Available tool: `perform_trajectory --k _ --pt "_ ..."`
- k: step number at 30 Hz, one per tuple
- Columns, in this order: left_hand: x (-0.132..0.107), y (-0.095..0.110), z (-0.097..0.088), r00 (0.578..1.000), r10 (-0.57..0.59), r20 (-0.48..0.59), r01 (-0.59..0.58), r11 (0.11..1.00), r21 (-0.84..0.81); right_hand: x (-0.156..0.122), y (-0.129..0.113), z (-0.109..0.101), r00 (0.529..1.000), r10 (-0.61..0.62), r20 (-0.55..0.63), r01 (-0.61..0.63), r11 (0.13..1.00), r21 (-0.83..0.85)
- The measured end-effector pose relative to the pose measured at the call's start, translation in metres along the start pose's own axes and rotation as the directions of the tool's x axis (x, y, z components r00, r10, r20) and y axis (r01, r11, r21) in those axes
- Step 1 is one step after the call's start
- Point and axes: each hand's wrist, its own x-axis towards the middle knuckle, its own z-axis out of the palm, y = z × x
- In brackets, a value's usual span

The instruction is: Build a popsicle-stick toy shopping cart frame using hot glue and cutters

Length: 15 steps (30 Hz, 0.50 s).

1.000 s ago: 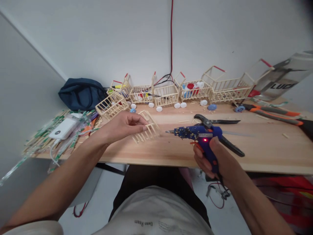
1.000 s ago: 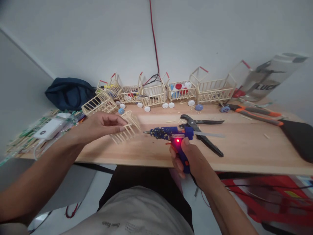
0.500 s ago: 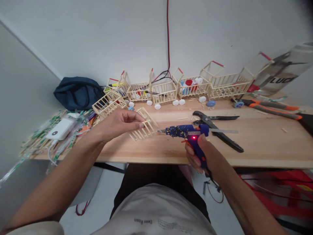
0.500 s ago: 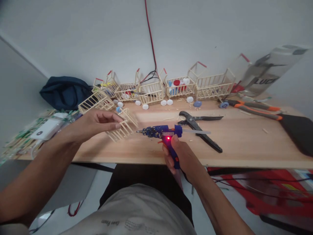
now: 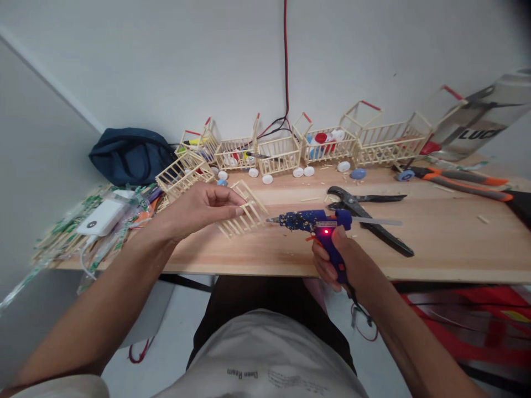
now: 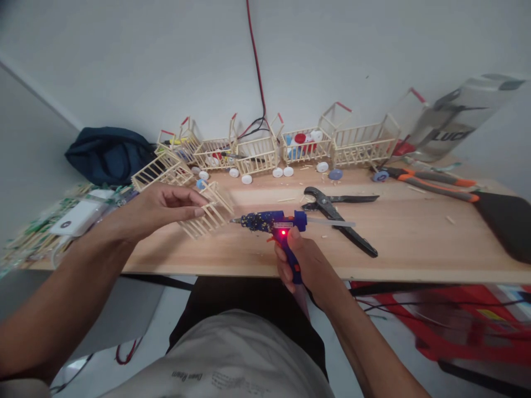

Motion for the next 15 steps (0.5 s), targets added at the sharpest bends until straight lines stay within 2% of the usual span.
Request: perform_trajectory --k 15 --pt "0.0002 -0.0012 -0.0009 1.0 0.013 0.004 -0.013 1.0 0.007 -0.0016 -0.0006 0.0021 1.0 0.011 -0.011 -0.011 1.0 0.009"
